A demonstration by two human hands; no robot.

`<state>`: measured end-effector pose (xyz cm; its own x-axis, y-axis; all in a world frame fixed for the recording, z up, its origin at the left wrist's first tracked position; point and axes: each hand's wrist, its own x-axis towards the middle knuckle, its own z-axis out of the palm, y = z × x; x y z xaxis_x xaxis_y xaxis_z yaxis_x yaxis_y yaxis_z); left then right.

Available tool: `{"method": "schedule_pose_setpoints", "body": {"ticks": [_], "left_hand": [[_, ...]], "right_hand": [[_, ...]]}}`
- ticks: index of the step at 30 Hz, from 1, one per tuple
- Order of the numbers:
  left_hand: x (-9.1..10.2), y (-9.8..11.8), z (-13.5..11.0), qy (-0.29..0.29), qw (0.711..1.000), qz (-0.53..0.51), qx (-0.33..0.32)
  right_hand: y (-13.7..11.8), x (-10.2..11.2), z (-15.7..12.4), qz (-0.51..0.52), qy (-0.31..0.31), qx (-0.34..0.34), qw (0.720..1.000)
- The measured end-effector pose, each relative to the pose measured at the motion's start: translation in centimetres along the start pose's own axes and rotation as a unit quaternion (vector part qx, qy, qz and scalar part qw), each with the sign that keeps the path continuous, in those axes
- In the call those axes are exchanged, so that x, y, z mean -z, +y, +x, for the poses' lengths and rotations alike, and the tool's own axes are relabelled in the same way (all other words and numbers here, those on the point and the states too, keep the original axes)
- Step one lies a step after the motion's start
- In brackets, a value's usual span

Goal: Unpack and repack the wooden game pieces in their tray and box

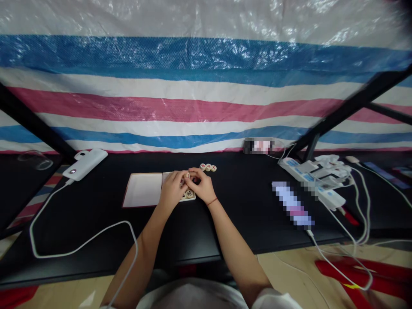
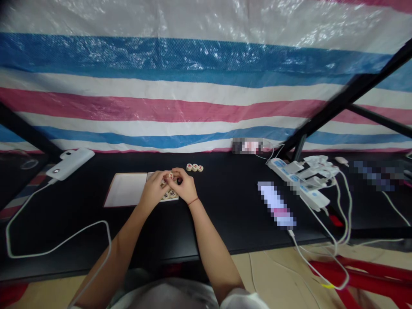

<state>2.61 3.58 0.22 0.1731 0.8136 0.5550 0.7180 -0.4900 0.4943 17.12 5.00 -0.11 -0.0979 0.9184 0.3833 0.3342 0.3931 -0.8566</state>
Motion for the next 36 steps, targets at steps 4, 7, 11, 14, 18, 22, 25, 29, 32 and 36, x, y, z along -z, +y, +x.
{"method": "schedule_pose_setpoints", "body": {"ticks": [4, 7, 11, 14, 18, 22, 25, 29, 32, 36], "left_hand": [[0.1, 0.1, 0.1, -0.002, 1.0, 0.005, 0.01], [0.3, 0.1, 0.1, -0.006, 1.0, 0.0, 0.022], [0.5, 0.0, 0.1, -0.017, 0.999, -0.009, 0.03], [0.5, 0.0, 0.1, -0.021, 0.999, -0.015, 0.036], [0.5, -0.1, 0.1, -0.022, 0.999, -0.02, 0.036], [0.5, -0.2, 0.1, -0.014, 0.999, -0.021, 0.039], [0.5, -0.2, 0.1, -0.013, 0.999, -0.021, 0.039], [0.5, -0.3, 0.2, -0.015, 0.999, -0.023, 0.034], [0.6, -0.4, 0.2, -0.013, 0.999, -0.024, 0.031], [0.6, -0.5, 0.2, -0.012, 0.999, -0.026, 0.029]], "right_hand": [[1.9, 1.8, 0.7, -0.024, 0.118, -0.027, 0.992], [3.9, 4.0, 1.2, -0.1, 0.229, -0.062, 0.966], [6.1, 5.9, 1.3, -0.218, 0.236, -0.096, 0.942], [6.7, 6.0, 1.3, -0.268, 0.204, -0.123, 0.934], [6.8, 5.6, 1.3, -0.286, 0.173, -0.136, 0.932], [6.9, 5.7, 1.2, -0.288, 0.171, -0.128, 0.934], [7.0, 5.7, 1.2, -0.289, 0.169, -0.124, 0.934], [7.1, 5.7, 1.2, -0.298, 0.166, -0.129, 0.931], [7.2, 5.7, 1.2, -0.298, 0.168, -0.13, 0.931], [7.2, 5.6, 1.3, -0.298, 0.175, -0.138, 0.928]]}}
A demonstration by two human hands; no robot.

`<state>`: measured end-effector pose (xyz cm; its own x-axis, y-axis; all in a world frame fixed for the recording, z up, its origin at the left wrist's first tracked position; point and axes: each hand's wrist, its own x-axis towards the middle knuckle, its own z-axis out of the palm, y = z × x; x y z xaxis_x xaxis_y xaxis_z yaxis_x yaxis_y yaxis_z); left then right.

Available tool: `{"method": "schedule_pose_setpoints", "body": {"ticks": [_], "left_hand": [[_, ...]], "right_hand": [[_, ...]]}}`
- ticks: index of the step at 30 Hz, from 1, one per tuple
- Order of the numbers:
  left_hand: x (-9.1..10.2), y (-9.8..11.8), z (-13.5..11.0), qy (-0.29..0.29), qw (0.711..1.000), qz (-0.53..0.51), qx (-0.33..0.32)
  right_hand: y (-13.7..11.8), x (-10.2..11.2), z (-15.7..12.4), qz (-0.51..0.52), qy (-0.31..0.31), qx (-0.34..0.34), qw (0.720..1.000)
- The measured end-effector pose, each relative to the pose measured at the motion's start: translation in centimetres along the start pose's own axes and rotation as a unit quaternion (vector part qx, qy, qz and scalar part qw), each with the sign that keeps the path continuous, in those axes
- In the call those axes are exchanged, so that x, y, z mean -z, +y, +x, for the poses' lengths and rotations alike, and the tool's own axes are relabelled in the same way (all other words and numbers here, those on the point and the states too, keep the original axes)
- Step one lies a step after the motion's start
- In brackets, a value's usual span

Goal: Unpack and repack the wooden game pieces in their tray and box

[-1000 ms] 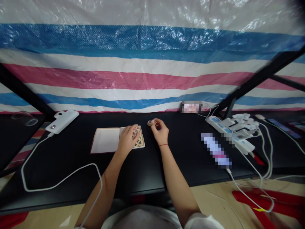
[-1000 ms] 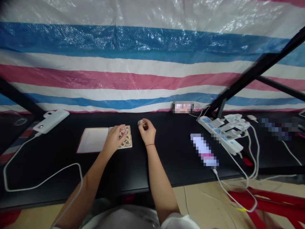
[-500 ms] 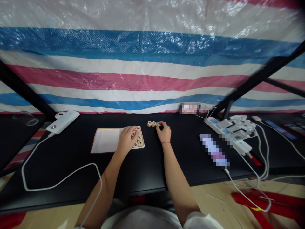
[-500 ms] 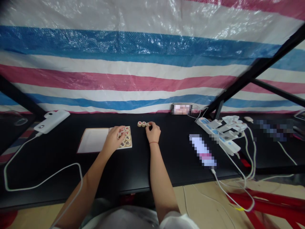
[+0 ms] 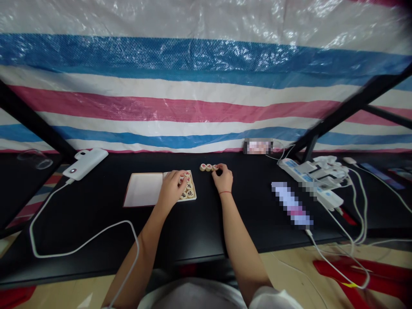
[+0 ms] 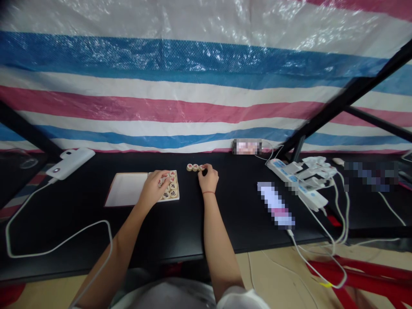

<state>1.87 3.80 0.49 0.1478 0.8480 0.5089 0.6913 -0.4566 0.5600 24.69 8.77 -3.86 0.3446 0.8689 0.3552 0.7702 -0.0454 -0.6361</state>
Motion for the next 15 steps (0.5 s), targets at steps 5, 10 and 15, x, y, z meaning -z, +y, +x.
{"method": "schedule_pose_setpoints", "body": {"ticks": [5, 10, 15], "left_hand": [[0.09, 0.0, 0.07, 0.001, 1.0, 0.009, 0.006], [0.31, 0.13, 0.14, -0.002, 1.0, 0.007, 0.017], [0.37, 0.13, 0.15, -0.005, 1.0, 0.007, 0.022]], "right_hand": [[-0.13, 0.14, 0.03, 0.008, -0.006, 0.003, 1.0], [-0.39, 0.28, -0.02, 0.009, -0.009, -0.003, 1.0], [-0.59, 0.22, -0.1, 0.013, -0.009, -0.002, 1.0]]}}
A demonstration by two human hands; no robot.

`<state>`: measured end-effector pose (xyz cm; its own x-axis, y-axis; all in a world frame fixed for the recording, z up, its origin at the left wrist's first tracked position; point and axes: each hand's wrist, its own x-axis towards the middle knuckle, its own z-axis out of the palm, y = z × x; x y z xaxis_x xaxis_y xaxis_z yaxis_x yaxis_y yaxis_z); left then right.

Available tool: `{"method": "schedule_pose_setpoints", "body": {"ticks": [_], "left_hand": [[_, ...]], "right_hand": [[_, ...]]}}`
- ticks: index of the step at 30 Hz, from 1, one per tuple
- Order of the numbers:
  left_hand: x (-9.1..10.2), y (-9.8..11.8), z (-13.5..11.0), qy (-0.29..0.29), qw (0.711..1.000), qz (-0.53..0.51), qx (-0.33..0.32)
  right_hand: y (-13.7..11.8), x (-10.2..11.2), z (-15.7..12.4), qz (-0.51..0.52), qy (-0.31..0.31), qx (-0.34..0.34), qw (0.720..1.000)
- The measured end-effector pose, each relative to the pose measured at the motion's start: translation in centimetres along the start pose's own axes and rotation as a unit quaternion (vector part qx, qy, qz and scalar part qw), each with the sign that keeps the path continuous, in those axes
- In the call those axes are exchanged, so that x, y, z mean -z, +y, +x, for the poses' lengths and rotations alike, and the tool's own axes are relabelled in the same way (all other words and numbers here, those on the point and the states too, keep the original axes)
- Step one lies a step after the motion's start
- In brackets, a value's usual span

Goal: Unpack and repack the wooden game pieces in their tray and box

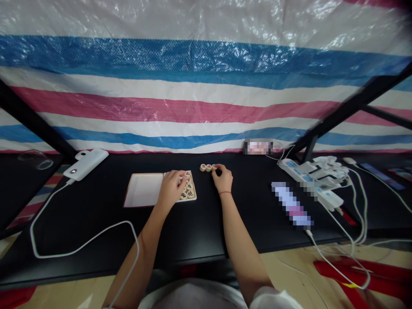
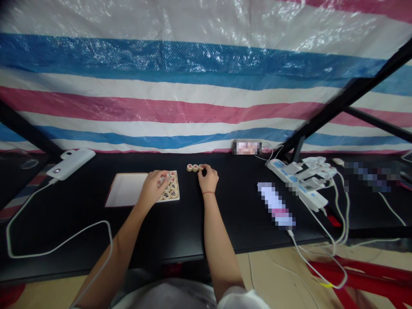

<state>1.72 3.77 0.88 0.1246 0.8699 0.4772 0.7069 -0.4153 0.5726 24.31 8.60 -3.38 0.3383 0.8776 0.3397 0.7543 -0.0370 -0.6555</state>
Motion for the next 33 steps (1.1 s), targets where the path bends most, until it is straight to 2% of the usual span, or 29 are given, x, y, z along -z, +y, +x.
{"method": "schedule_pose_setpoints", "body": {"ticks": [7, 11, 12, 14, 17, 19, 24, 33], "left_hand": [[0.1, 0.0, 0.0, -0.004, 1.0, 0.007, 0.011], [0.4, 0.0, -0.1, -0.001, 0.988, 0.106, 0.113], [0.4, 0.0, -0.1, -0.002, 0.98, 0.138, 0.141], [0.5, -0.1, -0.2, -0.013, 0.967, 0.187, 0.172], [0.3, -0.1, -0.2, -0.027, 0.961, 0.224, 0.157], [0.1, -0.1, -0.1, -0.029, 0.963, 0.233, 0.136], [-0.5, 0.2, 0.0, -0.051, 0.969, 0.211, 0.115], [-1.6, 1.0, 0.6, -0.041, 0.973, 0.209, 0.089]], "right_hand": [[0.0, 0.2, 0.1, -0.004, 0.008, 0.026, 1.0], [-1.8, 0.0, -0.9, 0.012, 0.06, 0.079, 0.995], [-2.5, -0.1, -1.4, 0.026, 0.055, 0.093, 0.994], [-4.1, -0.7, -2.6, 0.061, 0.005, 0.118, 0.991], [-6.1, -1.5, -4.1, 0.091, -0.084, 0.133, 0.983], [-6.7, -1.7, -4.6, 0.092, -0.111, 0.141, 0.979], [-6.9, -1.5, -4.7, 0.092, -0.12, 0.135, 0.979], [-6.9, -1.7, -4.8, 0.081, -0.124, 0.143, 0.979]]}}
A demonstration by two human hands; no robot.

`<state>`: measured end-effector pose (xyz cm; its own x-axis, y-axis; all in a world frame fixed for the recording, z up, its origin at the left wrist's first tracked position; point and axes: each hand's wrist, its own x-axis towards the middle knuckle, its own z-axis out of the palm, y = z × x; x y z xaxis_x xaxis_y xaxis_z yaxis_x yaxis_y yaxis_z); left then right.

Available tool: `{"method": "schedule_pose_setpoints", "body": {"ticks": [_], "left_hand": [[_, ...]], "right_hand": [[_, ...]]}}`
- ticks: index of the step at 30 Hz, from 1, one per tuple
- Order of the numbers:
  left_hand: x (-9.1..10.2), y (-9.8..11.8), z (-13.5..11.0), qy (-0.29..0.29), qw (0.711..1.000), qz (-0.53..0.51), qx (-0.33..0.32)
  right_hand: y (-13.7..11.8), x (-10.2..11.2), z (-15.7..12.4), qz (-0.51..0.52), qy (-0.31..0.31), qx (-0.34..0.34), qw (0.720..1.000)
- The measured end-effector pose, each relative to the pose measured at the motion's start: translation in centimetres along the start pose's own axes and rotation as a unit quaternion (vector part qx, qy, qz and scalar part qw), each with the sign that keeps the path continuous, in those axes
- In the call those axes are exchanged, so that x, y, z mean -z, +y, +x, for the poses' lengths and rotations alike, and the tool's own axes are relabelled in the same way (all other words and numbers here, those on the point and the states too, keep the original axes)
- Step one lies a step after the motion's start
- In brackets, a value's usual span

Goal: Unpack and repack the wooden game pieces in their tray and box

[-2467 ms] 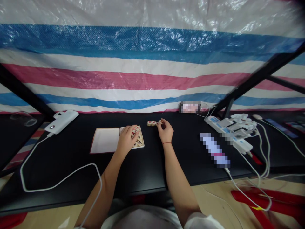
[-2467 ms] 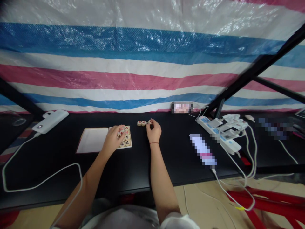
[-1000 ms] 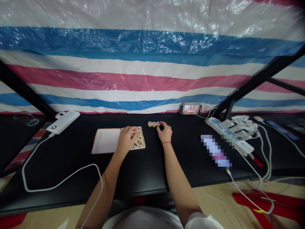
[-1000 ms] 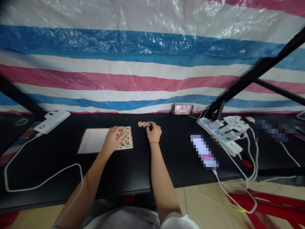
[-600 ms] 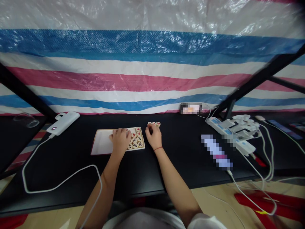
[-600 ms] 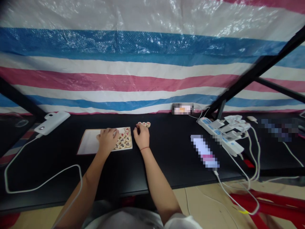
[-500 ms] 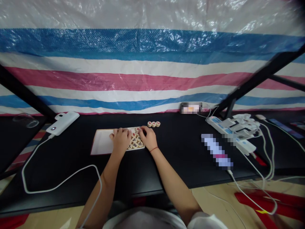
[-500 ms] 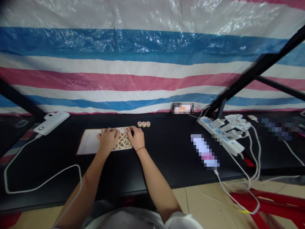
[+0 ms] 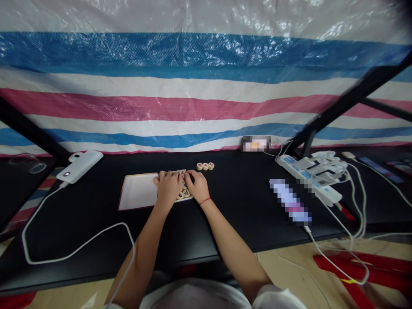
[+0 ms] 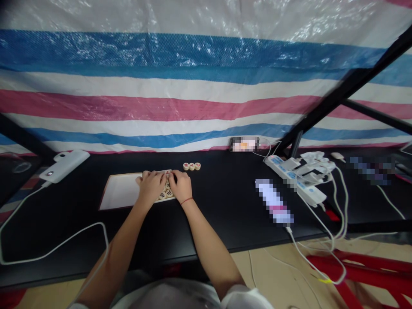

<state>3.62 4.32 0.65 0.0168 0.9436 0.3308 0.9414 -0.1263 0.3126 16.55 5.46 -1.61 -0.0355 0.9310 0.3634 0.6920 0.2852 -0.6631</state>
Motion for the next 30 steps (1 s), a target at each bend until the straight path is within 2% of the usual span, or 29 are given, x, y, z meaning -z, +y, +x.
{"method": "schedule_pose_setpoints", "body": {"ticks": [4, 10, 18, 23, 26, 30], "left_hand": [[-0.4, 0.3, 0.4, 0.016, 1.0, -0.005, 0.007], [-1.0, 1.5, 0.7, -0.001, 0.999, -0.018, 0.044], [-0.2, 1.6, 1.3, -0.068, 0.987, -0.095, 0.115], [0.4, 2.0, 1.2, -0.004, 0.984, -0.142, 0.107], [0.9, 2.1, 0.9, 0.023, 0.963, -0.252, 0.09], [1.0, 1.8, 0.5, 0.004, 0.906, -0.41, 0.105]], "right_hand": [[0.0, 0.0, 0.0, 0.001, -0.002, 0.003, 1.0], [0.2, 0.1, 0.0, 0.006, 0.003, -0.008, 1.0], [0.5, 0.0, 0.0, 0.009, 0.011, -0.014, 1.0], [-0.1, 1.0, 0.2, 0.021, 0.024, 0.057, 0.998], [-0.4, 1.8, 0.1, 0.036, 0.029, 0.084, 0.995], [-0.5, 2.3, -0.1, 0.044, 0.053, 0.09, 0.994]]}}
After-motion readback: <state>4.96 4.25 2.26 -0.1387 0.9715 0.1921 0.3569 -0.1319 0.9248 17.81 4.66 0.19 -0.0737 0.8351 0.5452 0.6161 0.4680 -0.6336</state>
